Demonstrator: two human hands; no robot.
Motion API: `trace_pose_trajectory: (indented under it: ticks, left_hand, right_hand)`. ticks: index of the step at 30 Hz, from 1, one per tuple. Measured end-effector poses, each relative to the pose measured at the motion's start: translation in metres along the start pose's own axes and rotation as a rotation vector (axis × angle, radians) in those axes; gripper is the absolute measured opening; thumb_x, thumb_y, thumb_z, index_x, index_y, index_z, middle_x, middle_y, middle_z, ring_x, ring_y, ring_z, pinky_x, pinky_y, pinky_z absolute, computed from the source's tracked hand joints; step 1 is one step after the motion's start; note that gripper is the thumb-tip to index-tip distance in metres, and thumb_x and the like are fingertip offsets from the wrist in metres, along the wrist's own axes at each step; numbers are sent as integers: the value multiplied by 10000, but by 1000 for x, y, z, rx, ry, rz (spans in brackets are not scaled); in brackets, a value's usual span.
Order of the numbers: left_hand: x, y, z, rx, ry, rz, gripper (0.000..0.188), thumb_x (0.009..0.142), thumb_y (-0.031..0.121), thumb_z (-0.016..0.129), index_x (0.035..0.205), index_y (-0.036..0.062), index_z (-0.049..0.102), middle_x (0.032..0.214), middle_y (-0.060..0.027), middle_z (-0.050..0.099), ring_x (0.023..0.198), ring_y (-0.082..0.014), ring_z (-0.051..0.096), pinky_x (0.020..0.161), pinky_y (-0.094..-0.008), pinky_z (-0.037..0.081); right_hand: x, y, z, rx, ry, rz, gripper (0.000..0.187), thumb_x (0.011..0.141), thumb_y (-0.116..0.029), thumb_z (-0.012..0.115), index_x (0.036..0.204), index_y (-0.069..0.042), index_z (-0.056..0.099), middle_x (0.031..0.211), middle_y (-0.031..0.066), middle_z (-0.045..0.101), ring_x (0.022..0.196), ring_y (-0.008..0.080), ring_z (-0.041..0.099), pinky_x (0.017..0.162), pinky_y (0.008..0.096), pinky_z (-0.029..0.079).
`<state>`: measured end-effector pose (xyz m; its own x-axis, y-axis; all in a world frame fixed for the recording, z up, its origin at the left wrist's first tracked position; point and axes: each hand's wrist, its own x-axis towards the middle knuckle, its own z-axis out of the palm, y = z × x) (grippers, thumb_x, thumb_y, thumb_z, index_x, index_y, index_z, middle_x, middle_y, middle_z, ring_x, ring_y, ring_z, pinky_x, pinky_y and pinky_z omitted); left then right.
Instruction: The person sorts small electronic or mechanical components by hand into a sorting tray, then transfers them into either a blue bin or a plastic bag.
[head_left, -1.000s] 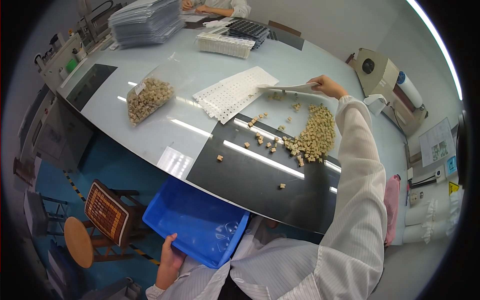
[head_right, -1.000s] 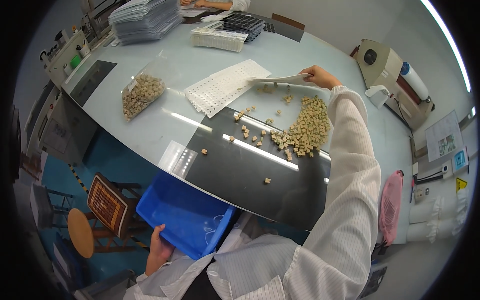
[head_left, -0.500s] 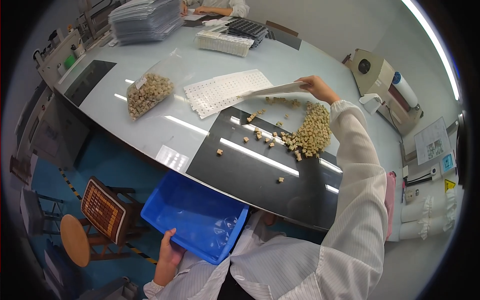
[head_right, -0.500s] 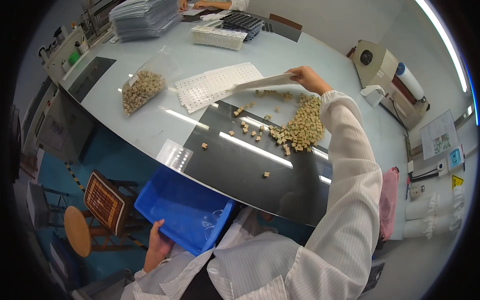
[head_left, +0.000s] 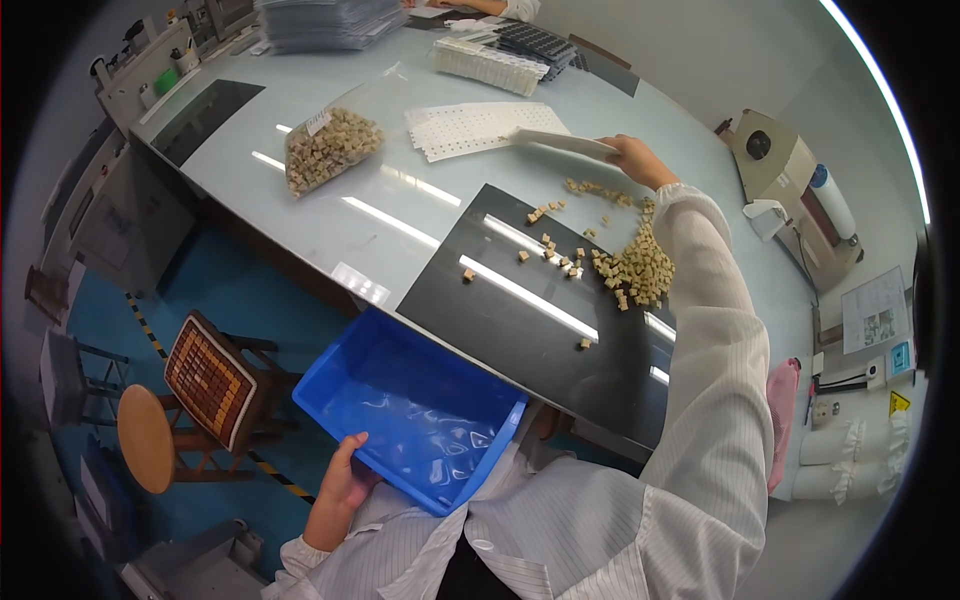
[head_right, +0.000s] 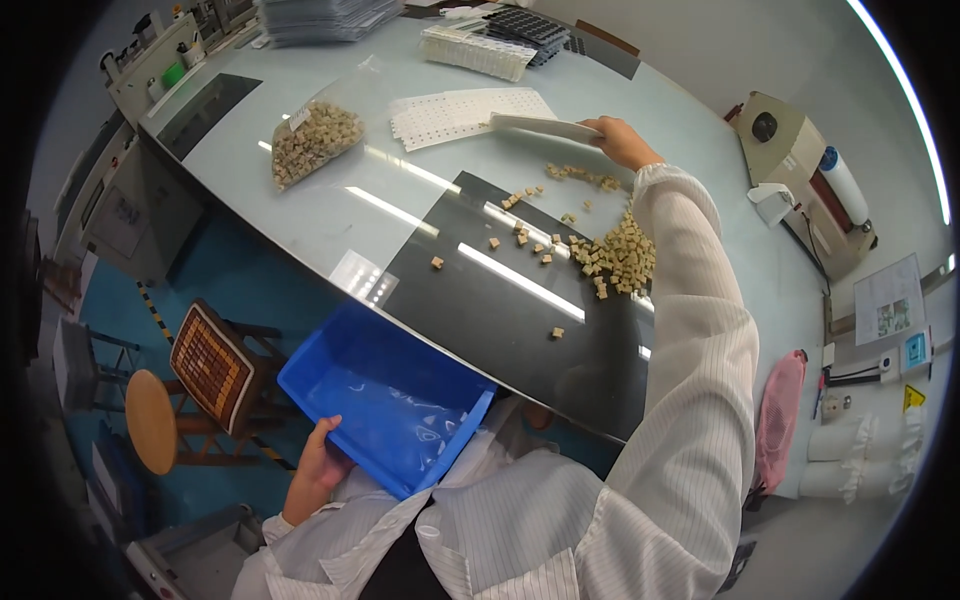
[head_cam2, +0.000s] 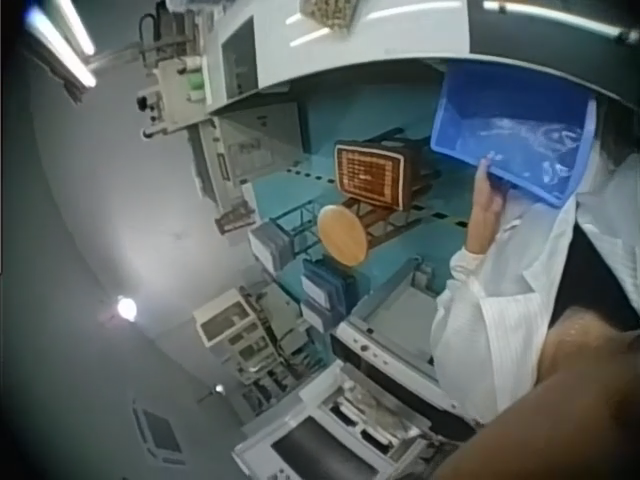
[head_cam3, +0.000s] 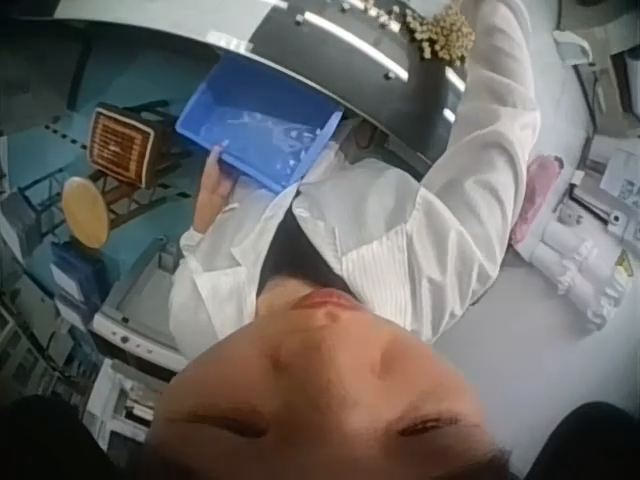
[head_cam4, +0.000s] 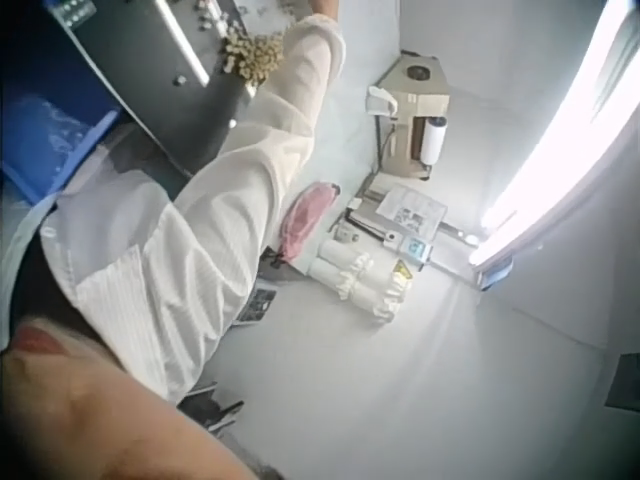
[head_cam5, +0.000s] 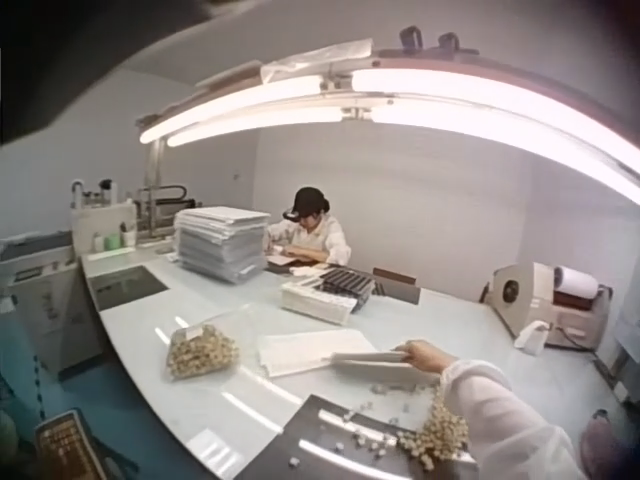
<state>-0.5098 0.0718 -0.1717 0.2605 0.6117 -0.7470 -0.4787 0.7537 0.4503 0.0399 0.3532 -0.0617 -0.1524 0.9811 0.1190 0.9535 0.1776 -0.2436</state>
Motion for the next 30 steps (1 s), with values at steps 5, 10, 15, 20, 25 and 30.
trace_pose_trajectory:
  ticks: [5,10,15,20,25,30]
  left_hand:
    - [1,3,13,130,-11,33,563,768,210,629,1257,57,397,1188,-122,493,1095,-279,486,939,-480,398]
    - [-14,1,51,222,17,-14,598,762,154,630,1280,66,347,1209,-118,433,1120,-278,449,939,-491,403]
    - [-26,-9,54,212,-10,2,600,771,163,625,1283,74,326,1237,-122,396,1142,-285,425,942,-502,395]
    - [-33,-26,52,129,-61,-60,581,794,195,616,1287,83,330,1248,-118,404,1164,-283,417,980,-501,358]
    - [-31,-42,43,76,-208,-126,580,825,240,589,1310,79,315,1284,-124,399,1204,-269,395,994,-484,349]
    - [-29,-46,37,110,-184,-175,642,841,315,576,1350,63,277,1332,-125,369,1250,-265,354,1055,-437,284]
  right_hand:
    - [-17,1,12,-84,46,-25,324,817,-12,529,1117,-92,624,997,184,629,911,330,588,825,382,445]
    - [-30,-36,22,30,21,69,371,786,52,525,1112,-94,626,999,170,637,902,333,597,816,387,457]
    - [-59,-59,25,84,-3,-225,379,744,82,538,1048,-110,658,1008,122,648,916,300,606,834,378,466]
    - [-87,-86,9,110,-153,-246,319,770,80,544,996,-105,673,991,98,648,923,281,604,841,356,470]
    - [-106,-94,-9,126,-308,-274,270,767,68,557,958,-80,676,981,86,656,928,275,613,842,348,478]
    - [-96,-104,-18,132,-119,-283,315,763,92,541,1005,-73,657,1006,93,656,955,273,613,859,349,479]
